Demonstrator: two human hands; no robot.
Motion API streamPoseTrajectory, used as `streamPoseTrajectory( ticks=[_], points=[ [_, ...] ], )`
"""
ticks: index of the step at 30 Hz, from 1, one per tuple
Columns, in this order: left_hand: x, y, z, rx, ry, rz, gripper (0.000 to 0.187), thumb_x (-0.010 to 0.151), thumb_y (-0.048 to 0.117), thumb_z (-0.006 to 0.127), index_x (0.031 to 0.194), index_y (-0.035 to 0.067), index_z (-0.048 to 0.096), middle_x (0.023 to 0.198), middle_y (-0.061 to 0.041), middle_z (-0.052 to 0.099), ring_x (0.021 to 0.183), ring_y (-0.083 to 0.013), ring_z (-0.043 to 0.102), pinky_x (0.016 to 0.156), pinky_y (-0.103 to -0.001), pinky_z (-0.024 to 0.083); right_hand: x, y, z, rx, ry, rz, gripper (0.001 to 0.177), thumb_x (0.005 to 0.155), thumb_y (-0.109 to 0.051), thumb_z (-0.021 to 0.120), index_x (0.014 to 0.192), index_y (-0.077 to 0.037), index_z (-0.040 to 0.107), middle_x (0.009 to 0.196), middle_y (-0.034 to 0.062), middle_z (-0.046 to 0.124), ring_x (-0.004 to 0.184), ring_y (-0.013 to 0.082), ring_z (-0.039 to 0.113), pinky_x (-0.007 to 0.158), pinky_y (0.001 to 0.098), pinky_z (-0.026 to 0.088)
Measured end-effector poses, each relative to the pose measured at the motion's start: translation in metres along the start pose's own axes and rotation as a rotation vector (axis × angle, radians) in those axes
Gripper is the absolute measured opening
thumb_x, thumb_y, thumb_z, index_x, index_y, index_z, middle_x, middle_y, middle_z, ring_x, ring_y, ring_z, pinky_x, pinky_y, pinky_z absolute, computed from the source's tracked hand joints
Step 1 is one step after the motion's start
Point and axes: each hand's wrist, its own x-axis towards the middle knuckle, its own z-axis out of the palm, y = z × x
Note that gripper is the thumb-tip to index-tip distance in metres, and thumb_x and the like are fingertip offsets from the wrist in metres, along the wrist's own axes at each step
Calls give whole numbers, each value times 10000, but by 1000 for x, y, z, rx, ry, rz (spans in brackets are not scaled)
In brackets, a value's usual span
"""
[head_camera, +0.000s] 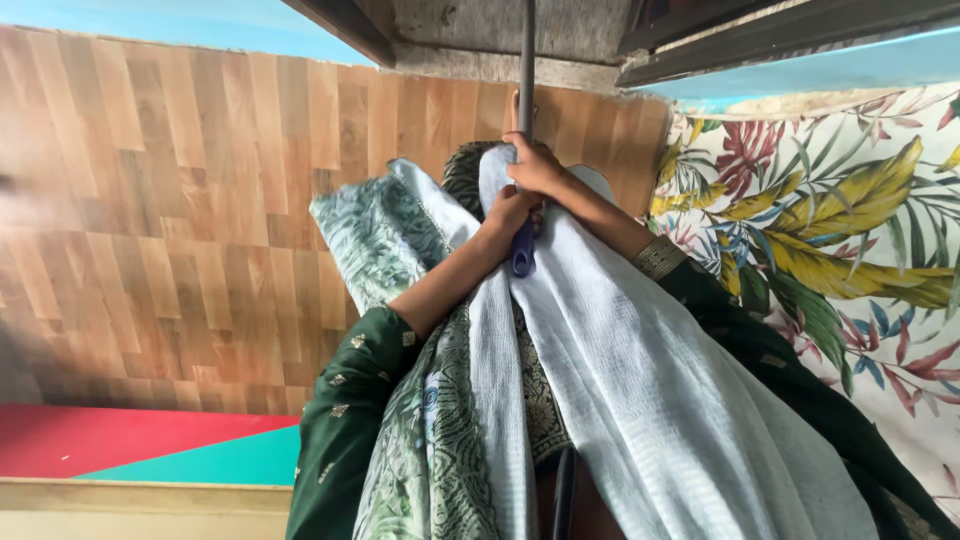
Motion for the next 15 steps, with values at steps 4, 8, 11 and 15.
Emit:
streamPoseTrajectory(
  ticks=[4, 8, 11, 15],
  points=[
    [-4, 9, 9, -14, -46, 14, 49, 915, 56, 576, 914, 8, 576, 675, -47, 564, 510, -142, 552, 438, -314, 481, 3, 12, -1, -136, 195, -328, 559, 822, -94, 721, 1353, -91, 545, 1242, 296, 644, 1127, 465, 637, 920, 515, 528],
    [30, 20, 13, -5, -6, 22, 97, 895, 48, 584, 975, 39, 530, 741, -30, 572, 524, -128, 558, 443, -313, 502, 25, 19, -14, -63, 173, -265, 571, 823, -68, 684, 1372, -78, 526, 1243, 331, 615, 1118, 500, 630, 908, 530, 536],
    [76, 22, 8, 14, 17, 15, 154, 889, 50, 577, 1026, 65, 509, 754, -32, 566, 511, -126, 547, 426, -312, 489, 59, 10, -30, -100, 149, -90, 619, 837, -90, 691, 1421, -110, 488, 1184, 335, 617, 1061, 504, 633, 888, 543, 531],
    [161, 34, 13, 48, 105, 25, 180, 872, 33, 596, 1019, 73, 501, 758, -50, 590, 476, -140, 555, 396, -332, 495, 112, 22, -56, -114, 133, 7, 586, 872, -105, 684, 1424, -130, 489, 1043, 329, 653, 937, 498, 667, 779, 526, 558]
  ],
)
